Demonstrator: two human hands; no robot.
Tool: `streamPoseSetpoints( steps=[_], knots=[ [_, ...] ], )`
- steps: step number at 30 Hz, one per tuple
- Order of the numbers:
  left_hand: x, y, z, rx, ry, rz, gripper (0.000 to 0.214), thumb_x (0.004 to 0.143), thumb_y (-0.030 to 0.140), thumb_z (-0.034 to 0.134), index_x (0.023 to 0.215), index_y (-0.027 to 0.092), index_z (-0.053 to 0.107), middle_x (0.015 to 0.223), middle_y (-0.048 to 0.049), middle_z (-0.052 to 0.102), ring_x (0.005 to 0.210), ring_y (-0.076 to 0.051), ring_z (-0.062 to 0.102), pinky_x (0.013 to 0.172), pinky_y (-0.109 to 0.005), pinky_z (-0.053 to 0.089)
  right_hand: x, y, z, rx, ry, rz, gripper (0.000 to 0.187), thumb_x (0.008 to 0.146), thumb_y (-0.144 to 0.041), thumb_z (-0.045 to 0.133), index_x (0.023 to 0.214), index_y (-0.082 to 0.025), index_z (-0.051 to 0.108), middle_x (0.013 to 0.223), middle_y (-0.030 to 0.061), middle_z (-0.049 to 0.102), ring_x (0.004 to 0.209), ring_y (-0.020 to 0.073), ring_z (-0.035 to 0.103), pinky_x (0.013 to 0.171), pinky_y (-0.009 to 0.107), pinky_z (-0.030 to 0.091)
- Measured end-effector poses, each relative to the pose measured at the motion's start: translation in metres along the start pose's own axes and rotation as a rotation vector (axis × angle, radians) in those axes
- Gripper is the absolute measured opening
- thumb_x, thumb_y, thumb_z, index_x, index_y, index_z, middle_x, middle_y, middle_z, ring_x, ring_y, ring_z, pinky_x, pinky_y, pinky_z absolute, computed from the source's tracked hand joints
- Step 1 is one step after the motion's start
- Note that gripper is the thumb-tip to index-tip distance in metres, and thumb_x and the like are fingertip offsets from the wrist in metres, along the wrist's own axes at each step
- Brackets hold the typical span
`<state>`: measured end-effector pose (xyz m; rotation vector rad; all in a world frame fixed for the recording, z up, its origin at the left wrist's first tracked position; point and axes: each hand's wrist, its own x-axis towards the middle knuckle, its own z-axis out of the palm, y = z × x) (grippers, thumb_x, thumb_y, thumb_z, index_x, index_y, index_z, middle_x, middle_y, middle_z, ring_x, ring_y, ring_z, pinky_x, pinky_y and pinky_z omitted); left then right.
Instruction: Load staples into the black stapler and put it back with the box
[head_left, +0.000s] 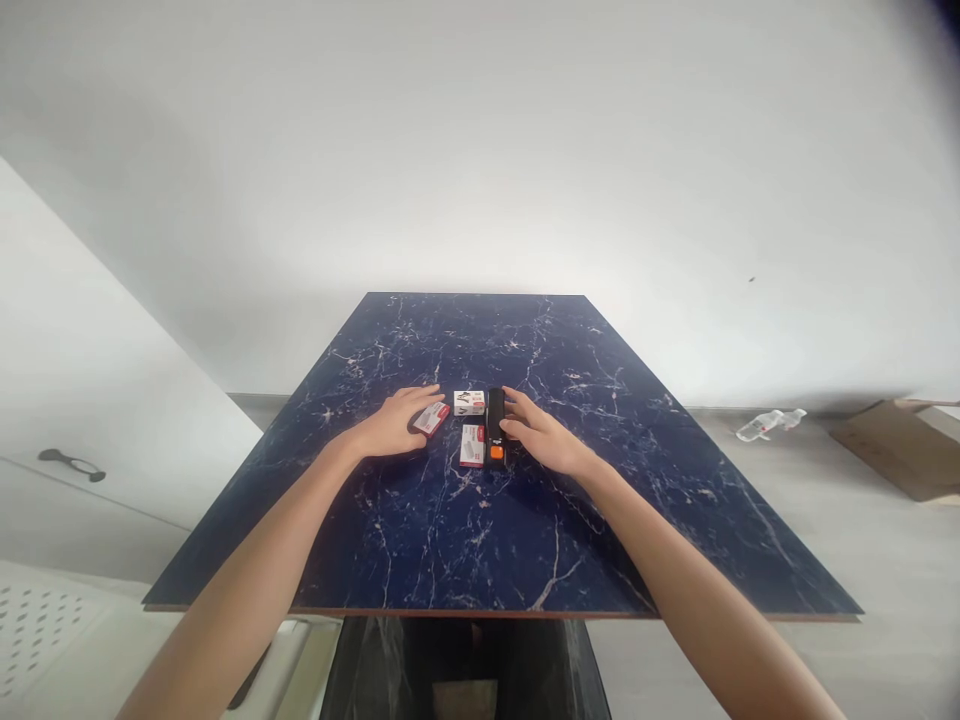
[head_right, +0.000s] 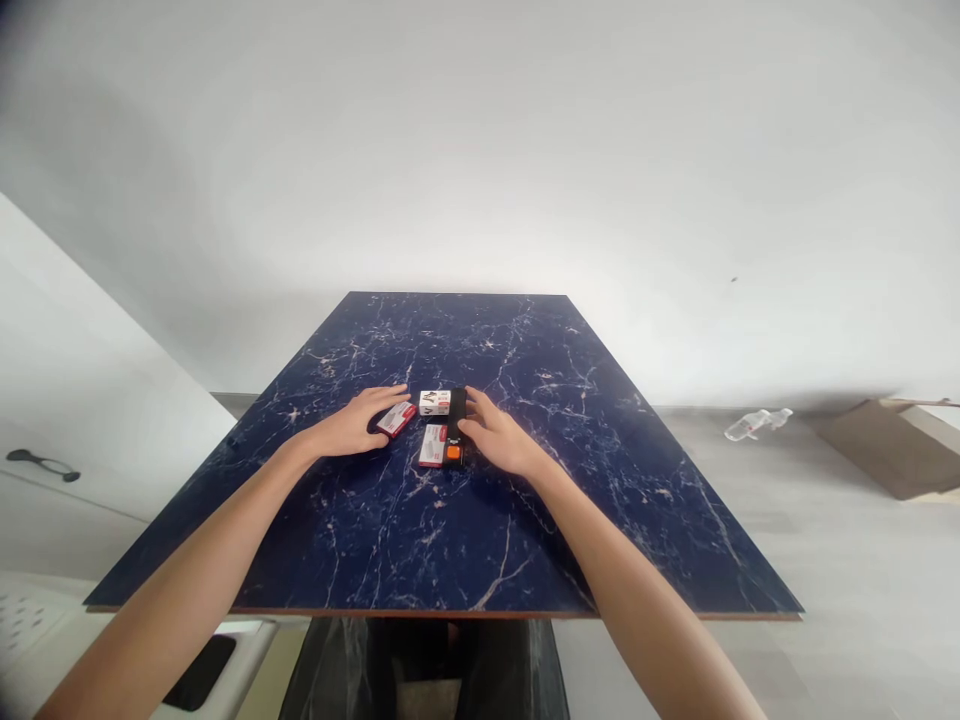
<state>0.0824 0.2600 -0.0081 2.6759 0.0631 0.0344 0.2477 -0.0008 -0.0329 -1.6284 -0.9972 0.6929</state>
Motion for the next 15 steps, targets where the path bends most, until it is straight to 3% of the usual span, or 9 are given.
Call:
streamPoseSetpoints(
  steps=[3, 7, 10, 15],
  knots=[
    [0.001, 0.0, 0.001, -0.05, 0.01, -0.005, 0.073, 0.078, 0.034, 0.068, 0.148, 0.03, 0.046, 0.15, -0.0083, 0.047, 0.144, -0.036, 0.03, 0.11, -0.051, 0.036, 0.0, 0.001, -0.001, -0.002, 0.003, -0.007, 0.066, 0.096, -0.041, 0.054, 0.156, -0.036, 0.027, 0.153, 0.0048, 0.046, 0.135, 0.0265, 0.049, 0.112, 0.052, 0.041],
    [0.0, 0.016, -0.001, -0.088, 0.076, -0.015, 0.066, 0.078, 0.05, 0.072, 0.138, 0.029, 0.054, 0.135, -0.0099, 0.057, 0.126, -0.034, 0.049, 0.099, -0.046, 0.045, 0.0, 0.0, -0.002, -0.009, -0.011, 0.0, 0.066, 0.097, -0.041, 0.053, 0.157, -0.036, 0.026, 0.154, 0.0053, 0.045, 0.135, 0.0265, 0.049, 0.111, 0.051, 0.043],
    [-0.001, 0.037, 0.002, -0.117, 0.113, 0.005, 0.064, 0.076, 0.057, 0.072, 0.131, 0.027, 0.058, 0.128, -0.0103, 0.059, 0.117, -0.033, 0.055, 0.094, -0.044, 0.048, 0.0, -0.001, -0.002, -0.017, -0.014, -0.005, 0.065, 0.097, -0.042, 0.053, 0.156, -0.035, 0.026, 0.154, 0.0058, 0.044, 0.134, 0.0261, 0.049, 0.111, 0.051, 0.043],
    [0.001, 0.059, 0.018, -0.144, 0.028, 0.046, 0.074, 0.073, 0.057, 0.076, 0.139, 0.031, 0.053, 0.132, -0.0117, 0.056, 0.117, -0.035, 0.055, 0.089, -0.044, 0.05, 0.0, 0.0, -0.002, -0.028, 0.001, -0.018, 0.065, 0.097, -0.04, 0.054, 0.156, -0.035, 0.028, 0.152, 0.0059, 0.047, 0.135, 0.0267, 0.049, 0.111, 0.052, 0.043]
  ],
)
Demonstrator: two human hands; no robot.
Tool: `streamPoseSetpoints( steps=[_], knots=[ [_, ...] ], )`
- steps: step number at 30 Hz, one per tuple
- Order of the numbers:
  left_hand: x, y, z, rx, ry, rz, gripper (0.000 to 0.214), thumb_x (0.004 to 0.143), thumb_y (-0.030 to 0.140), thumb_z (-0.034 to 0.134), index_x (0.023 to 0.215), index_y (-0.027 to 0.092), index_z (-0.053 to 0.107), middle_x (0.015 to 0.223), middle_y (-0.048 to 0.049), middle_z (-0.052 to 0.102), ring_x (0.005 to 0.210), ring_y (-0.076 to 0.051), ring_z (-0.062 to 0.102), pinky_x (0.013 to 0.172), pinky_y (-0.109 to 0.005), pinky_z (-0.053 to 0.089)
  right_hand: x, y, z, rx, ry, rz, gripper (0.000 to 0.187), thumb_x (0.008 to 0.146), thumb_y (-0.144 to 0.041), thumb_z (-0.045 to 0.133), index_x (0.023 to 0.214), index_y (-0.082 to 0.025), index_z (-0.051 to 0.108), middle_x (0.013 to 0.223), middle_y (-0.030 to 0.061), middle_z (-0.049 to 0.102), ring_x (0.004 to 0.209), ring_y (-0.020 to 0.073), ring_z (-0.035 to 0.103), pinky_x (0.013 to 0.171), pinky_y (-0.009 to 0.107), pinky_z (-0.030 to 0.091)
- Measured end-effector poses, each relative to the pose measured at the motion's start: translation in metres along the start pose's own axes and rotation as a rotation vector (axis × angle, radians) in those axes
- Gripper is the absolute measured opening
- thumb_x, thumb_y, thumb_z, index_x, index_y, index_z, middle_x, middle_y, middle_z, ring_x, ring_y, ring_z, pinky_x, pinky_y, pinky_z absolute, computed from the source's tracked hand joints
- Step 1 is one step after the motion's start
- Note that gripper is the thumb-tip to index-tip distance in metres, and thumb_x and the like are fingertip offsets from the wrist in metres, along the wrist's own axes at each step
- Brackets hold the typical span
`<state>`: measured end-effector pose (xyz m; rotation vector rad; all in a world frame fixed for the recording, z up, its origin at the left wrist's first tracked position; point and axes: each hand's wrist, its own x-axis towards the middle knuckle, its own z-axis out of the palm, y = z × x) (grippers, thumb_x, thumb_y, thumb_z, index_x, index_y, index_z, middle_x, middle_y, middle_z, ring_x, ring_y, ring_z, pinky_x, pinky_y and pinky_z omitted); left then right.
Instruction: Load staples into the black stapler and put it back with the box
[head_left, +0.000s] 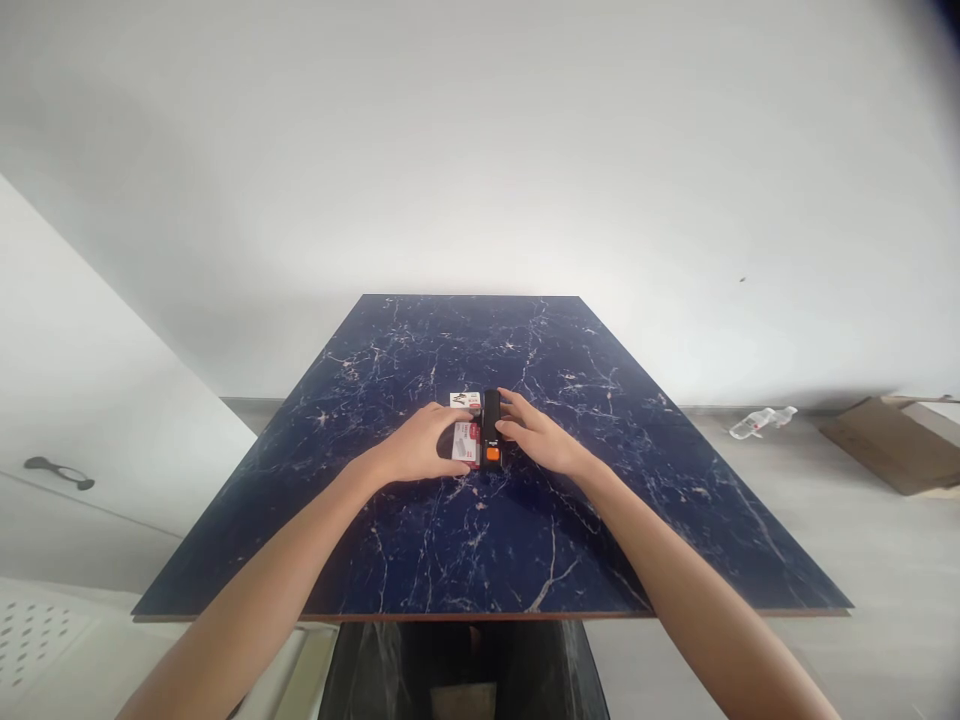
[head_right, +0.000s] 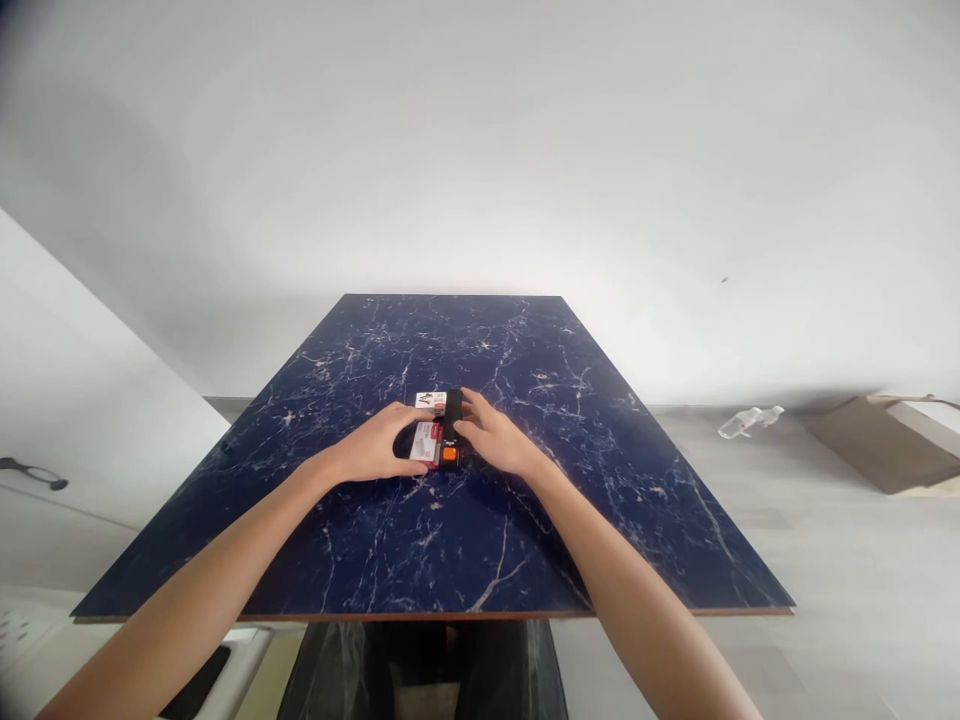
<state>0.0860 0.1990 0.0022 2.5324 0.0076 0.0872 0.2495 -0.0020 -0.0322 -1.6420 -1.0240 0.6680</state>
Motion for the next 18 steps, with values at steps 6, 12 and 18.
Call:
streamPoseSetpoints(
  steps=[6, 12, 18],
  knots=[
    [0.003, -0.002, 0.011, -0.045, 0.008, -0.015, 0.087, 0.07, 0.053, 0.08, 0.148, 0.034, 0.045, 0.136, -0.0114, 0.054, 0.12, -0.036, 0.054, 0.093, -0.046, 0.049, -0.001, -0.003, 0.0, 0.01, -0.004, 0.018, 0.065, 0.097, -0.04, 0.053, 0.156, -0.036, 0.027, 0.153, 0.0059, 0.045, 0.132, 0.0277, 0.051, 0.107, 0.052, 0.047],
    [0.005, -0.002, 0.014, -0.044, 0.007, 0.001, 0.09, 0.071, 0.054, 0.081, 0.15, 0.033, 0.042, 0.143, -0.0114, 0.051, 0.126, -0.037, 0.051, 0.098, -0.047, 0.046, -0.002, -0.007, 0.0, 0.03, -0.007, 0.021, 0.067, 0.095, -0.039, 0.056, 0.156, -0.035, 0.028, 0.152, 0.0066, 0.047, 0.13, 0.0289, 0.053, 0.108, 0.054, 0.046],
    [0.006, 0.0, 0.015, -0.058, -0.001, -0.007, 0.092, 0.071, 0.052, 0.081, 0.151, 0.034, 0.039, 0.143, -0.011, 0.05, 0.127, -0.036, 0.05, 0.101, -0.049, 0.045, 0.0, -0.004, 0.001, 0.051, -0.008, 0.028, 0.066, 0.095, -0.039, 0.055, 0.156, -0.036, 0.028, 0.153, 0.0059, 0.046, 0.129, 0.0282, 0.054, 0.107, 0.053, 0.046]
  ],
)
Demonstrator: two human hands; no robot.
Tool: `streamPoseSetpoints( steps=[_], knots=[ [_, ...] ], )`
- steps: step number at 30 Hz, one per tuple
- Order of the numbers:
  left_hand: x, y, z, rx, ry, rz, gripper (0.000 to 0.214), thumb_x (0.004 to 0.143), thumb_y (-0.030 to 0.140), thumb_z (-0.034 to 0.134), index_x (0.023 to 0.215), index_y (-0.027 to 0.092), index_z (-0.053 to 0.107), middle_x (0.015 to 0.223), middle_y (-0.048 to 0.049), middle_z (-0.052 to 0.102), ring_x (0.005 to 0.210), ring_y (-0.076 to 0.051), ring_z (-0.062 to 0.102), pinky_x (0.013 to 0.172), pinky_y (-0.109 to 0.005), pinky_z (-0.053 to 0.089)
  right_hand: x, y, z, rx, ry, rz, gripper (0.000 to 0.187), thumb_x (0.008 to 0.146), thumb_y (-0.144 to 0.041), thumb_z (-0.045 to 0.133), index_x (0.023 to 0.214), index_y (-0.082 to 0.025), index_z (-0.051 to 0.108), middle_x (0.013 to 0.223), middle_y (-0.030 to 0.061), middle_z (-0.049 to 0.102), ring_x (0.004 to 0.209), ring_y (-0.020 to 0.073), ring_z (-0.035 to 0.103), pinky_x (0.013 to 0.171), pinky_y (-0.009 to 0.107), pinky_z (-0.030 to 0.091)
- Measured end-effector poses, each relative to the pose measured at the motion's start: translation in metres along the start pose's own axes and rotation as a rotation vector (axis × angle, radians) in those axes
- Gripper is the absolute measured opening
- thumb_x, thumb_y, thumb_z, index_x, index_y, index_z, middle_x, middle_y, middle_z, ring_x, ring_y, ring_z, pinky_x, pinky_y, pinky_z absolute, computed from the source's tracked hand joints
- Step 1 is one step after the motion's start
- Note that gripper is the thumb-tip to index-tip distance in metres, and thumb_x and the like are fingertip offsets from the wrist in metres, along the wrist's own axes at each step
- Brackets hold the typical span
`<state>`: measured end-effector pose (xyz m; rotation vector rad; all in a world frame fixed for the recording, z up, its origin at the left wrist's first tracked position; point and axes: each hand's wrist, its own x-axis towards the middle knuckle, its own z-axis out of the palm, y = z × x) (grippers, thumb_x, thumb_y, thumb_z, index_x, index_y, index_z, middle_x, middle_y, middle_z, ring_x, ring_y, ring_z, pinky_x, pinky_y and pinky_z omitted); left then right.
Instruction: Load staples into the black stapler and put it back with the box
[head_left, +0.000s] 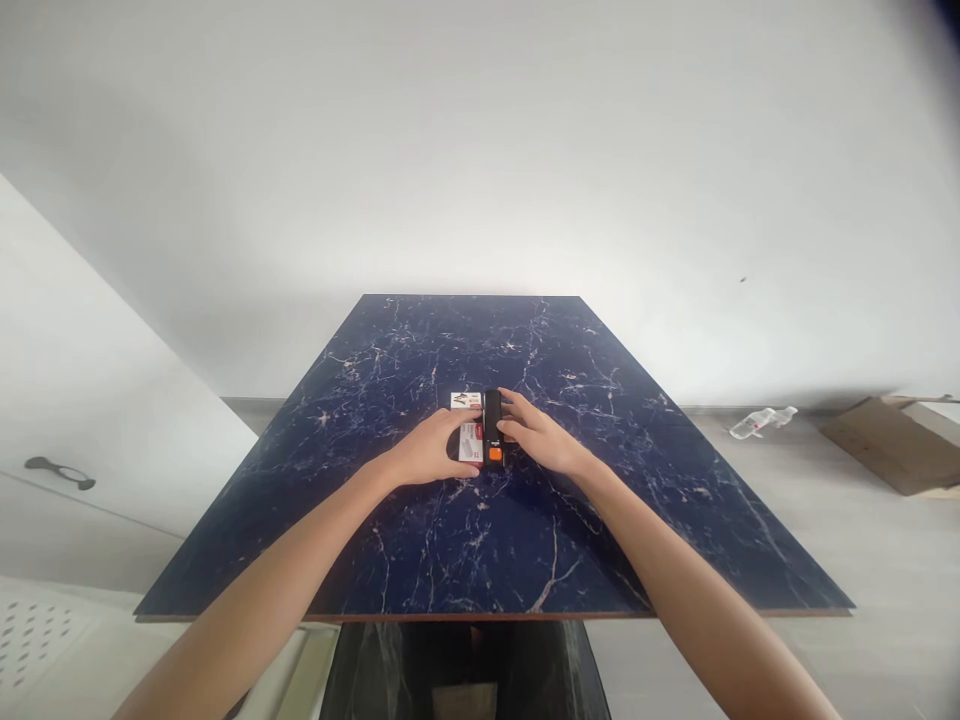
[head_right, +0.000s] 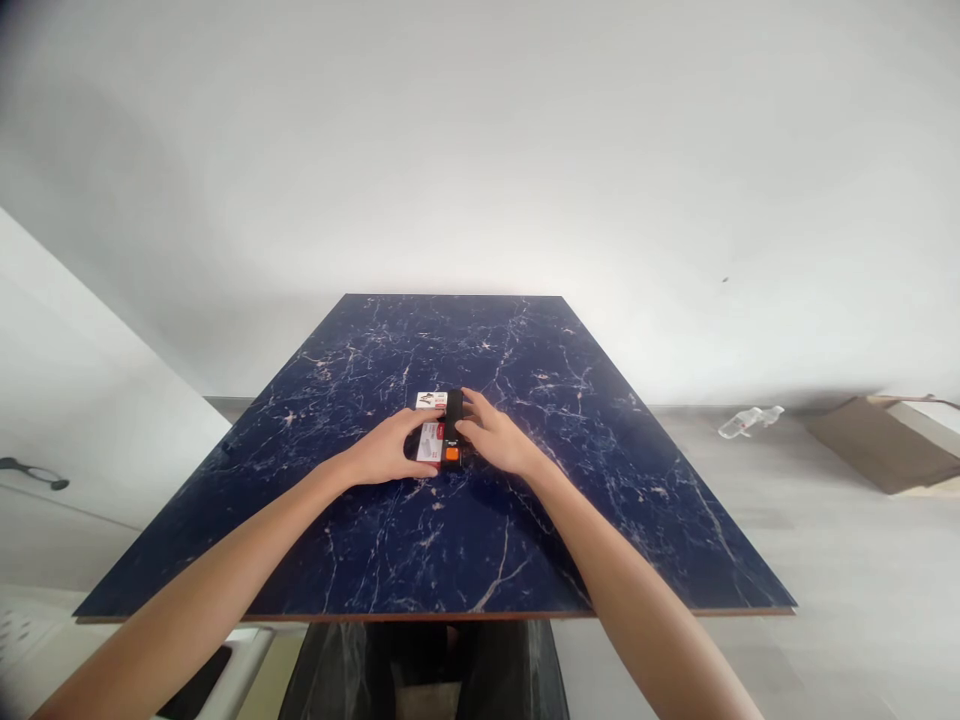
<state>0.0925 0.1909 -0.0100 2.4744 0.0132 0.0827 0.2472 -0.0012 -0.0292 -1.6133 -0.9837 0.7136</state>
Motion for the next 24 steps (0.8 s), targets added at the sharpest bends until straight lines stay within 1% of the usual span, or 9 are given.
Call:
streamPoseSetpoints(
  steps=[12, 24],
  knots=[
    [0.0011, -0.0024, 0.0018, -0.022, 0.016, 0.022, 0.091, 0.07, 0.052, 0.082, 0.15, 0.033, 0.043, 0.142, -0.0109, 0.052, 0.126, -0.036, 0.051, 0.1, -0.049, 0.045, 0.0008, 0.0013, -0.0003, -0.024, -0.001, -0.006, 0.063, 0.097, -0.036, 0.052, 0.155, -0.035, 0.028, 0.152, 0.0052, 0.046, 0.13, 0.0263, 0.053, 0.107, 0.051, 0.047],
    [0.0006, -0.0027, 0.0026, -0.014, 0.024, 0.02, 0.091, 0.07, 0.051, 0.082, 0.15, 0.033, 0.042, 0.142, -0.0118, 0.052, 0.126, -0.036, 0.051, 0.1, -0.05, 0.045, 0.0002, -0.0004, 0.0, -0.026, 0.014, -0.011, 0.065, 0.095, -0.036, 0.054, 0.155, -0.036, 0.031, 0.15, 0.005, 0.049, 0.13, 0.0281, 0.053, 0.109, 0.054, 0.044]
  ],
)
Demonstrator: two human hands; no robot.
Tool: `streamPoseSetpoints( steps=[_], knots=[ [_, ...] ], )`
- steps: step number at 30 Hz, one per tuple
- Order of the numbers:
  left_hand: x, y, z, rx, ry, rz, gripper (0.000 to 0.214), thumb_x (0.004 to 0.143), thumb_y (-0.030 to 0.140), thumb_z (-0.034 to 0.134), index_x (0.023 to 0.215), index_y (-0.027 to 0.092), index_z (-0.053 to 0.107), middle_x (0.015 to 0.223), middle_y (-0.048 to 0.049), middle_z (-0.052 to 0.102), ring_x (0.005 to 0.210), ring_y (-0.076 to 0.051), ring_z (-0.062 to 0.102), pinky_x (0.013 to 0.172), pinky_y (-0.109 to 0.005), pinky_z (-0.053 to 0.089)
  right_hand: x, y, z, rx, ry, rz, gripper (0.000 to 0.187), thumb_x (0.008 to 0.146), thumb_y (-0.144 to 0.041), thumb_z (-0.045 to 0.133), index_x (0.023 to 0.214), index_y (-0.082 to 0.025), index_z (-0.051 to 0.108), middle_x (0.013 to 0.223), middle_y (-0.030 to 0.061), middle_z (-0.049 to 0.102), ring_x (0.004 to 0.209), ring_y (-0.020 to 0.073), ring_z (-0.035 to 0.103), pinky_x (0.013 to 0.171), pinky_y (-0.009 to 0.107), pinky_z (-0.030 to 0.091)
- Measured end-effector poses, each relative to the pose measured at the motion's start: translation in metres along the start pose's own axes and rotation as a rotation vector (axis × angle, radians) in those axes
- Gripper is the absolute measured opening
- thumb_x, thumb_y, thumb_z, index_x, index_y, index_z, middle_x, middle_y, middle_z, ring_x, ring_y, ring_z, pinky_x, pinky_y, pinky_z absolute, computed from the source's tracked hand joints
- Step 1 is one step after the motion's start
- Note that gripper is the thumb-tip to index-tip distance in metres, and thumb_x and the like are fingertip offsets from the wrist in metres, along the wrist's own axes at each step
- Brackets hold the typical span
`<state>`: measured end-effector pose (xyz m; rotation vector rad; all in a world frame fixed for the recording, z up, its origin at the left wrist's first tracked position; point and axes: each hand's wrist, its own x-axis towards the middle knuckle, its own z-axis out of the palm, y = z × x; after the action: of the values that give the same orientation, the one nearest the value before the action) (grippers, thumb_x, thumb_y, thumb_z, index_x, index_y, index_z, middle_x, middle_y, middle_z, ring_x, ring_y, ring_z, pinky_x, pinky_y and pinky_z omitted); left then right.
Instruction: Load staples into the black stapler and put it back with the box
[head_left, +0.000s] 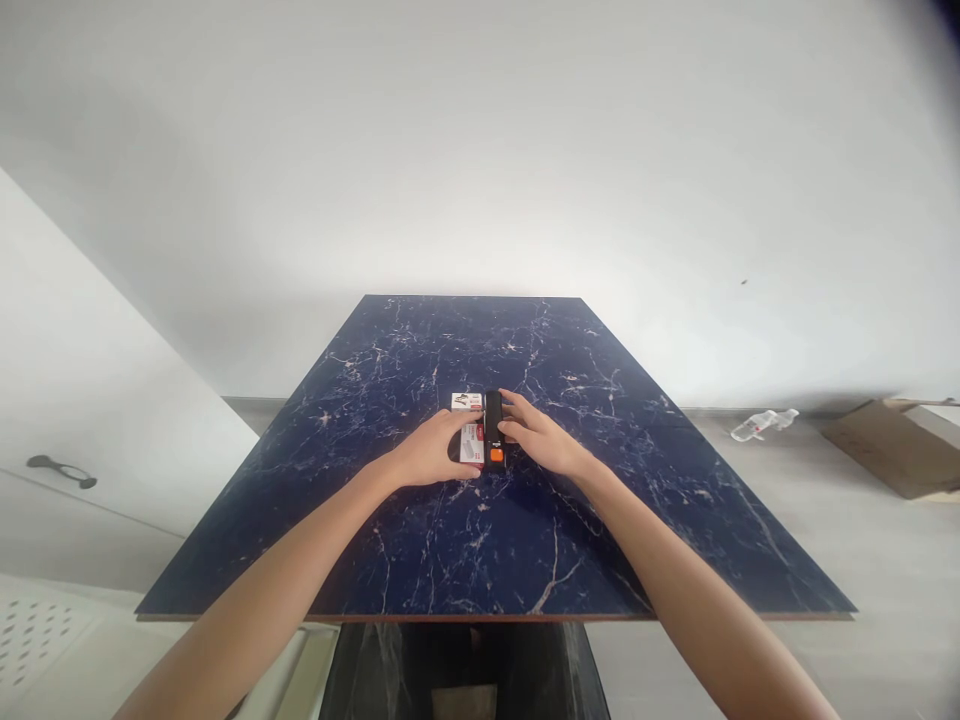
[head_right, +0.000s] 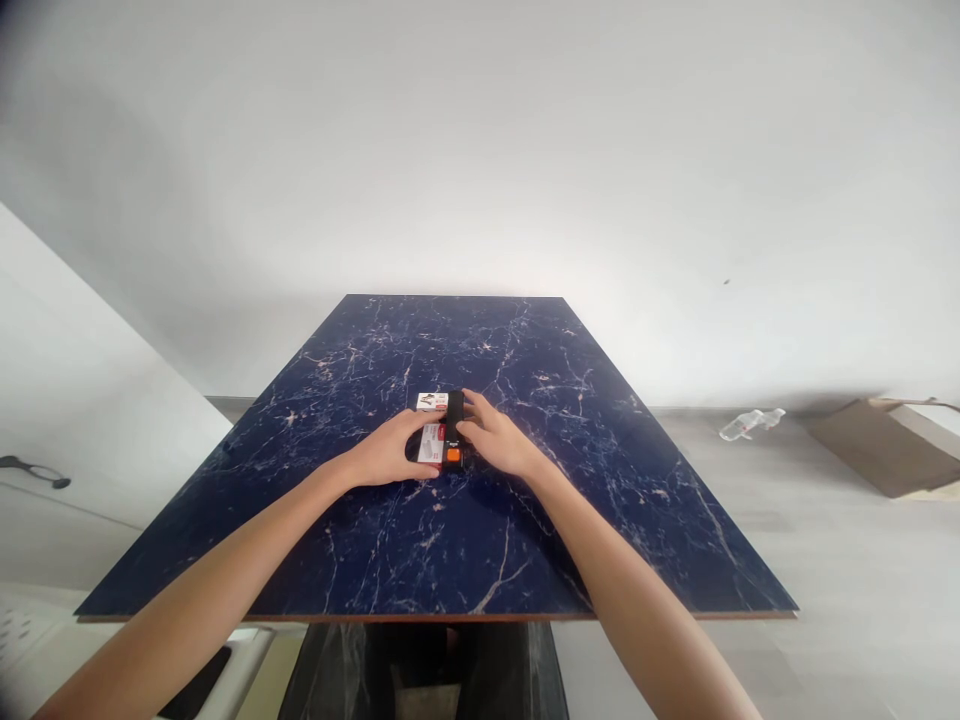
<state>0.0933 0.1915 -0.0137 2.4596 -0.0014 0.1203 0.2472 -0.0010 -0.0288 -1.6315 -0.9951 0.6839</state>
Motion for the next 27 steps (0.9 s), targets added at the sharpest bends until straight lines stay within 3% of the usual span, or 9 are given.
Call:
streamPoseSetpoints(
  steps=[27],
  knots=[
    [0.0007, -0.0012, 0.0008, 0.04, -0.018, 0.03, 0.09, 0.074, 0.051, 0.079, 0.152, 0.03, 0.04, 0.145, -0.012, 0.05, 0.128, -0.038, 0.049, 0.101, -0.051, 0.045, 0.001, 0.0034, -0.0005, 0.002, -0.011, -0.007, 0.064, 0.096, -0.038, 0.053, 0.155, -0.034, 0.029, 0.152, 0.0057, 0.047, 0.13, 0.0273, 0.053, 0.108, 0.052, 0.046]
  ],
)
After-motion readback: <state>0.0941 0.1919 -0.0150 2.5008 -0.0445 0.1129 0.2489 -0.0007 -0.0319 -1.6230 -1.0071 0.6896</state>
